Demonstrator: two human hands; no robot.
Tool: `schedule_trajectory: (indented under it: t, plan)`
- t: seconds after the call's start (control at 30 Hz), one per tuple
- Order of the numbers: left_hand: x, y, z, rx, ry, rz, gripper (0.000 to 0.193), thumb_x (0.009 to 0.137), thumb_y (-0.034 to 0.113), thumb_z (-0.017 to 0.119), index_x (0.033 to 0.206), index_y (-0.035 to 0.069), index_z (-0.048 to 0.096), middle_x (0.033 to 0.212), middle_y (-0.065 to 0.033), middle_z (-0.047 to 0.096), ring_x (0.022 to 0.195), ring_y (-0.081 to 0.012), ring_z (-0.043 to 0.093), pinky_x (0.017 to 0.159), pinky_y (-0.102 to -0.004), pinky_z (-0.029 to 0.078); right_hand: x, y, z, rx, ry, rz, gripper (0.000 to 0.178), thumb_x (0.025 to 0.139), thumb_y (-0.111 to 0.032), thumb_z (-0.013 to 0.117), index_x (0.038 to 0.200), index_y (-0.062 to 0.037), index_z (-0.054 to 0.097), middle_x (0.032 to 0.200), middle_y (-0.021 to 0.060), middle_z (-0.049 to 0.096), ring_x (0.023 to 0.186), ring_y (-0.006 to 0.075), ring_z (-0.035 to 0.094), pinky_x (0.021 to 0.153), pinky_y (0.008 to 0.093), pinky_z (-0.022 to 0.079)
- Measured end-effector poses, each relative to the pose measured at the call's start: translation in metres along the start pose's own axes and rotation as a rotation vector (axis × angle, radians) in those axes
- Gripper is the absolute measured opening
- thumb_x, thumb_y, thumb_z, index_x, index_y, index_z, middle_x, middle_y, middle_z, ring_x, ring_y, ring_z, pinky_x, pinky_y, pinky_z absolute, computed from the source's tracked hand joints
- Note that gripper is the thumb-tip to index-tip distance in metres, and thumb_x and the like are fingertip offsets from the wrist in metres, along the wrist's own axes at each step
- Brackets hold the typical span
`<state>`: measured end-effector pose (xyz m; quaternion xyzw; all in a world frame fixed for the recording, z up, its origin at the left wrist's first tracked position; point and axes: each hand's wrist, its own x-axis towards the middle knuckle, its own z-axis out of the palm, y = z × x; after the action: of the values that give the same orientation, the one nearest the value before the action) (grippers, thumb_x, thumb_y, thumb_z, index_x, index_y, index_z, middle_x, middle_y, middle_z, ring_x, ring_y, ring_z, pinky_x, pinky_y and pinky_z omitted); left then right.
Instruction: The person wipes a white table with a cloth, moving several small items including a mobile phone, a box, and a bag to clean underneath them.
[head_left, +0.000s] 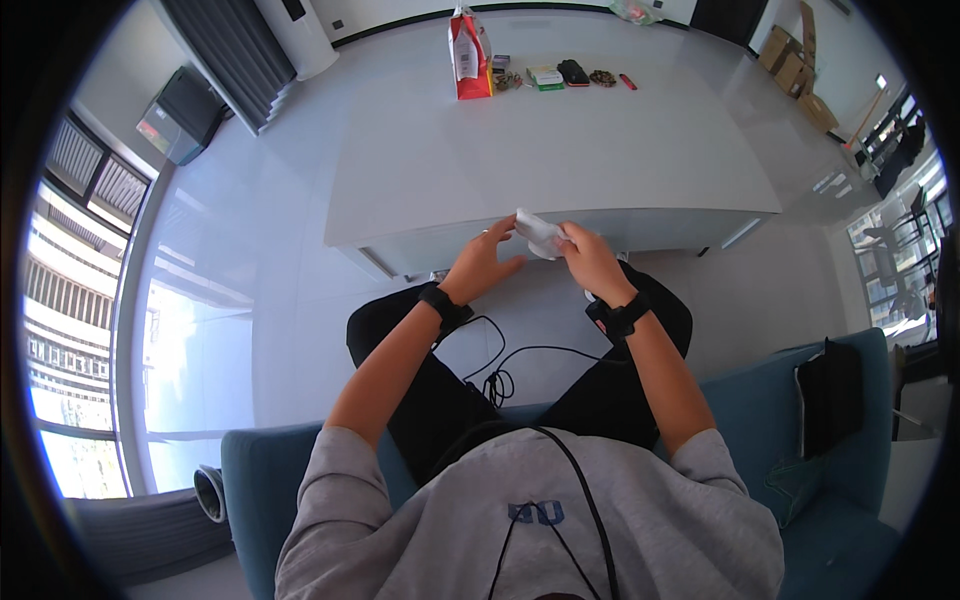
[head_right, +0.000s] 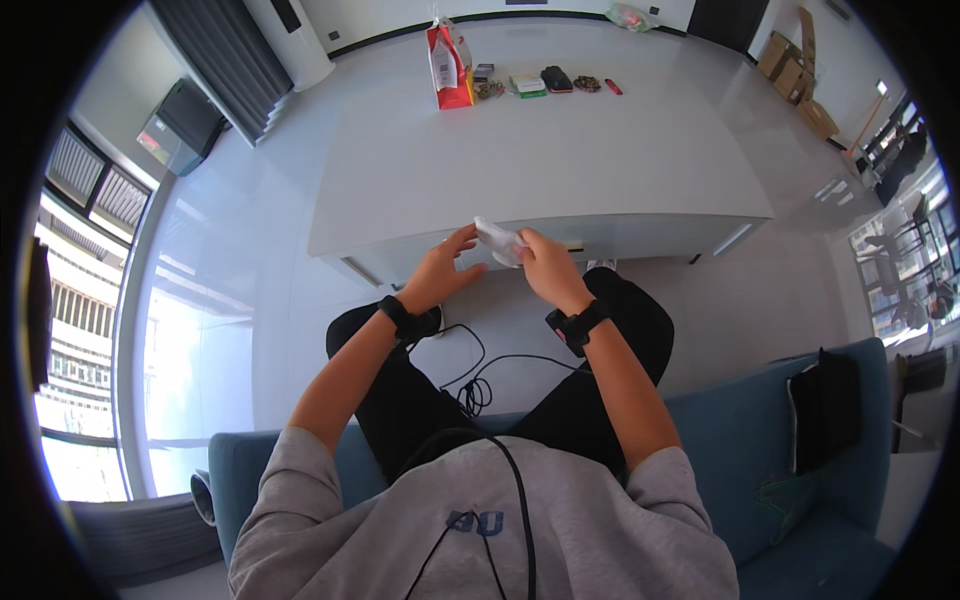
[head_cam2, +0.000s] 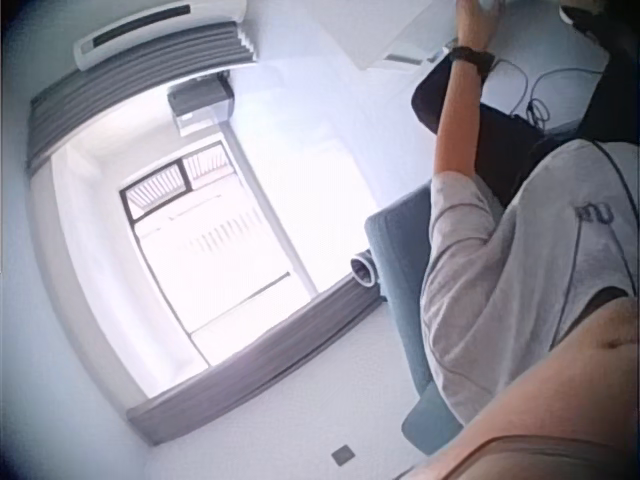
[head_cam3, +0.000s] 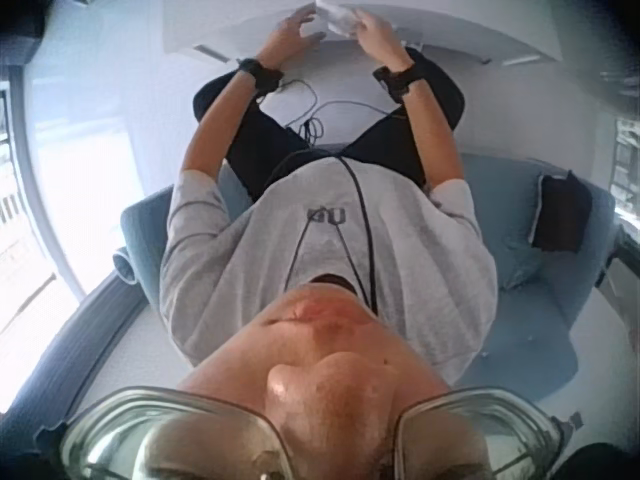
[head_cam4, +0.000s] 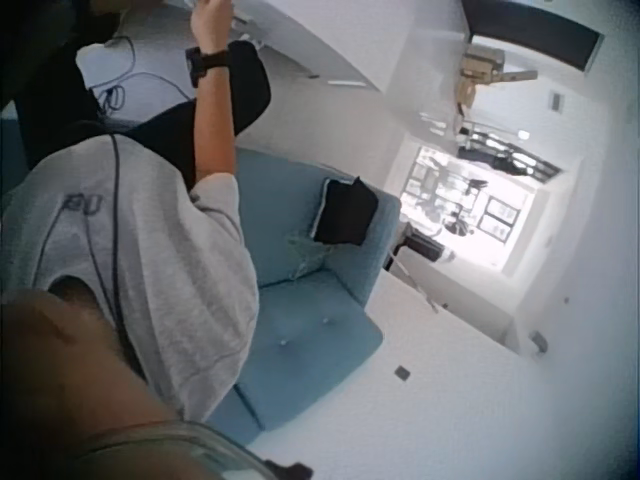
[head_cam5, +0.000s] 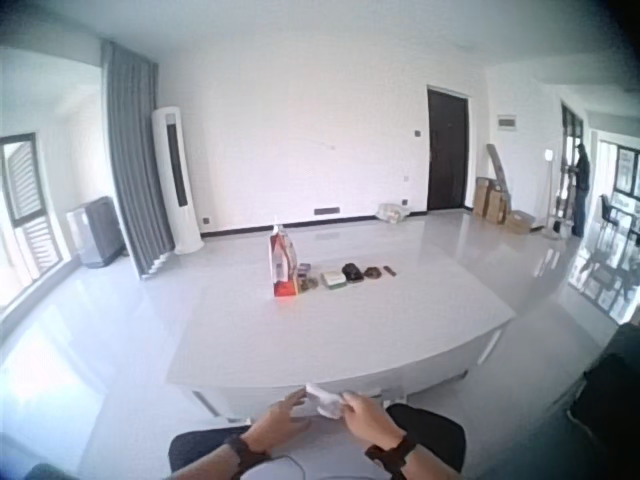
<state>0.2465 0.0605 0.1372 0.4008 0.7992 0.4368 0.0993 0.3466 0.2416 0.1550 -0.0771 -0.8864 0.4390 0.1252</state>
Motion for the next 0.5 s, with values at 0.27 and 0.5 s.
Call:
schedule_trajectory:
  t: [0.27,0.5]
  plan:
    - [-0.017,0.016,-0.003,-0.225,0.036,-0.069,0.027,0.083,0.018,0.065,0.104,0.002,0.059,0.095,-0.0107,0.064,0.097,-0.0192,0.057,0.089,-0.0339,0.043,-0.041,-0.007,-0.019,0.130,0.021,-0.076,0.024,0.088,-0.015,0.054,0.105,0.0022,0.055,0.086,0.0178,0.063,0.073,0.0284,0.062,0.067,0.0331,0.047]
    - [-0.019,0.040,0.010,-0.319,0.157,-0.022,0.017,0.087,0.015,0.060,0.096,0.001,0.059,0.093,-0.0085,0.065,0.091,-0.0162,0.058,0.087,-0.0320,0.043,-0.061,-0.020,-0.028,0.119,0.092,0.012,0.042,0.077,-0.027,0.071,0.106,-0.0002,0.057,0.083,0.0113,0.064,0.071,0.0164,0.061,0.065,0.0279,0.047]
